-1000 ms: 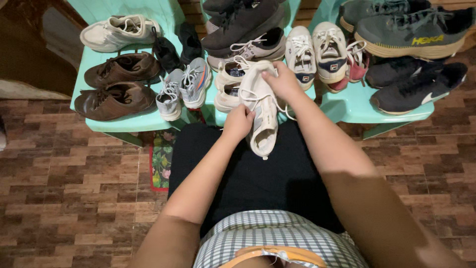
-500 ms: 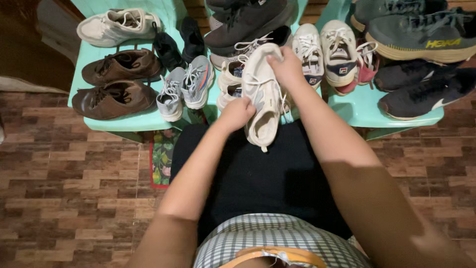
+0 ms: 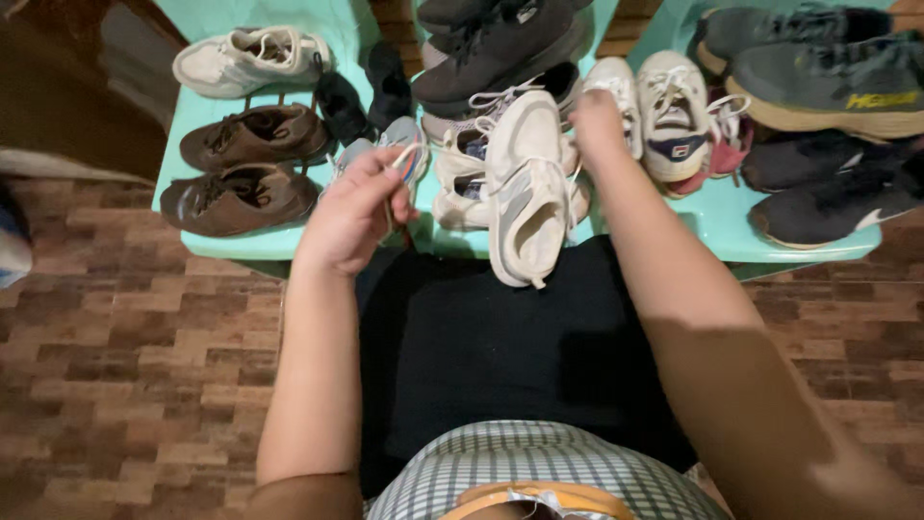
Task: The person unlaces a brown leather shoe and then a white sneaker, threading the laces back through the eyelets and tying them. The person handles the shoes one at a time while seated in front of a row of shoes on light green chairs.
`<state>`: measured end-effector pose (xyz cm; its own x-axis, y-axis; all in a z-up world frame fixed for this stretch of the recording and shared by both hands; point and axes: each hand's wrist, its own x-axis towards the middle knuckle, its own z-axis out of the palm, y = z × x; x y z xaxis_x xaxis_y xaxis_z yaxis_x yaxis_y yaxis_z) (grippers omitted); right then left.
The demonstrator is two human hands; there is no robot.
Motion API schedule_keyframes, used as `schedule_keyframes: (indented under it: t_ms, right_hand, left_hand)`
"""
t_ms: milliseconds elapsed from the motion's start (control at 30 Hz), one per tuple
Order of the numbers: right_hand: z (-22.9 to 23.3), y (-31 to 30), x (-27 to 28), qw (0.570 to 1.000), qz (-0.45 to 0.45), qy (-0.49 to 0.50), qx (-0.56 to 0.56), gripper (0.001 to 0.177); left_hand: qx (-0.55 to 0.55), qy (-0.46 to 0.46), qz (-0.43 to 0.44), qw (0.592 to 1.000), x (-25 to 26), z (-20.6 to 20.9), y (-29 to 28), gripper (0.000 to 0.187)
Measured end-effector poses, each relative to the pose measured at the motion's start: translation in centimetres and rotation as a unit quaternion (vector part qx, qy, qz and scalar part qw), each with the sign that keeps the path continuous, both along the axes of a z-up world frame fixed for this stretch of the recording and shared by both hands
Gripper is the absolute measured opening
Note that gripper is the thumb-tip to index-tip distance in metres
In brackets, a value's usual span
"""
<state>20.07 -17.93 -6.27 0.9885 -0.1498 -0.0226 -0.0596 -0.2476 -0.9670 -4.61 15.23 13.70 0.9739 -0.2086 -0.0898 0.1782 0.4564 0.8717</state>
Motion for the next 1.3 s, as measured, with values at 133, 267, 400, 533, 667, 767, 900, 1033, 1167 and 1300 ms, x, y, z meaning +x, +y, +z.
schedule_keyframes:
  t_ms: [133, 267, 400, 533, 667, 767, 900, 1033, 1167, 1300]
  right_hand:
    - [8.2, -4.3, -1.0, 0.996, 0.01, -0.083, 0.04, 0.033]
    - [21.0, -6.4, -6.6, 0.934, 0.095, -0.317, 0.134, 0.004]
    - [29.0, -5.0, -14.6, 0.934, 0.148, -0.292, 0.144, 0.01]
    - [29.2, -0.8, -19.5, 0.961, 0.143, -0.189, 0.14, 0.011]
    - [25.3, 1.1, -21.9, 0.967, 0.152, -0.188, 0.085, 0.023]
    - [23.1, 0.7, -22.5, 0.955, 0.146, -0.107, 0.234, 0.031]
    - [22.3, 0.2, -22.3, 0.928, 0.157, -0.057, 0.334, 0.034]
    - [22.1, 0.5, -22.2, 0.919, 0.161, -0.049, 0.357, 0.033]
    - [21.8, 0.9, -22.2, 0.917, 0.163, -0.064, 0.358, 0.029]
    - [21.7, 1.2, -22.5, 0.919, 0.172, -0.09, 0.344, 0.032]
  left_hand:
    - [0.005, 0.018, 0.076, 0.997, -0.8, 5.8, -0.9, 0.037]
    - [-0.063, -0.094, 0.054, 0.992, -2.7, 10.8, -2.0, 0.028]
    - [-0.053, -0.208, 0.039, 0.976, -2.3, 12.7, -4.1, 0.025]
    - [0.215, -0.201, 0.123, 0.948, -0.3, 9.6, -10.7, 0.014]
    - [0.301, -0.316, 0.215, 0.874, 0.4, 5.3, -14.8, 0.016]
    - [0.185, -0.23, 0.183, 0.938, 0.2, 2.7, -16.7, 0.017]
    - [0.156, -0.188, 0.16, 0.956, 0.0, 1.6, -17.5, 0.017]
    - [0.141, -0.18, 0.143, 0.963, -0.4, 1.9, -17.6, 0.017]
    - [0.179, -0.191, 0.137, 0.955, -1.0, 2.7, -17.8, 0.017]
    - [0.188, -0.198, 0.14, 0.952, -1.0, 3.5, -17.7, 0.022]
